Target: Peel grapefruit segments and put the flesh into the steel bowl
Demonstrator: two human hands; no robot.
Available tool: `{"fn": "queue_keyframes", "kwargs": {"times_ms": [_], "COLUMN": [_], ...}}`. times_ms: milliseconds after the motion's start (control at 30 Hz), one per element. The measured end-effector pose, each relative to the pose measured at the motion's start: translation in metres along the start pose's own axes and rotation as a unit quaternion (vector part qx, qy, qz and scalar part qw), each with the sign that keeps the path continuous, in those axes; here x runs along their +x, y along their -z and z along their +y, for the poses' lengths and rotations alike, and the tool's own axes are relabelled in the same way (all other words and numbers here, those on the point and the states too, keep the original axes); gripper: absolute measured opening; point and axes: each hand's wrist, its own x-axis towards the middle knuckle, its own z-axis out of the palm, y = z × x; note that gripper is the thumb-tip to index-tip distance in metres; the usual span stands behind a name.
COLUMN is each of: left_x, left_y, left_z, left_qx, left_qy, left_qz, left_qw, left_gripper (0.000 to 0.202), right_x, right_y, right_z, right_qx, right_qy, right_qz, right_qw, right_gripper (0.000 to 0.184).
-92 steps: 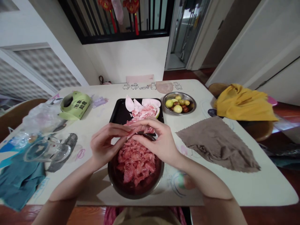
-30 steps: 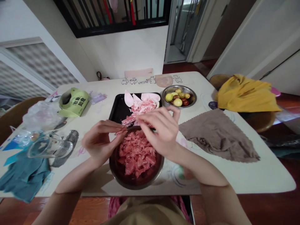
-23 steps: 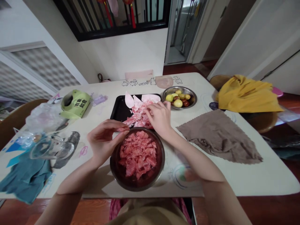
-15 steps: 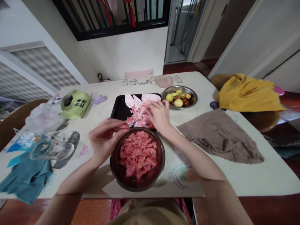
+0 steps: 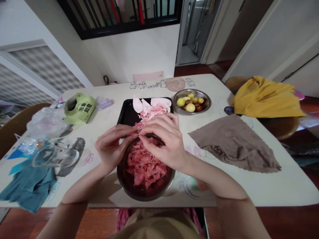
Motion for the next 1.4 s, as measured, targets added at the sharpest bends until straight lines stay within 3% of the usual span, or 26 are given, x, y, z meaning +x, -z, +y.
{"fn": "queue_keyframes", "kwargs": {"times_ms": [400,733,1033,1400], "left_x": [-0.004,-0.004,-0.004,-0.006], "left_y": [0.002,0.003,0.006,-0.001], "left_z": [-0.001,0.002,-0.001,-0.001], "left_qx": [0.006,0.010,-0.002,-0.031], "left_qy": [-0.048,-0.059,-0.057,-0.034], "left_qz": [-0.033,-0.024,-0.032,-0.001], "left_qw": [0.998,0.998,0.998,0.999], "left_gripper": [0.037,0.036,0.033,0.025], "right_x": [-0.001,-0.004,-0.006,-0.008], "right_y": [-0.002,-0.001,-0.006,-0.012], "right_z": [0.000,-0.001,0.001,0.006], "right_qx": [-0.029,-0.040,-0.047,-0.035], "right_qy": [0.010,0.027,0.052,0.063], "right_qz": [-0.015,-0.028,-0.051,-0.025], "right_qw": [0.999,0.998,0.996,0.997], "right_gripper": [0.009,0.008,0.010,0.008]}}
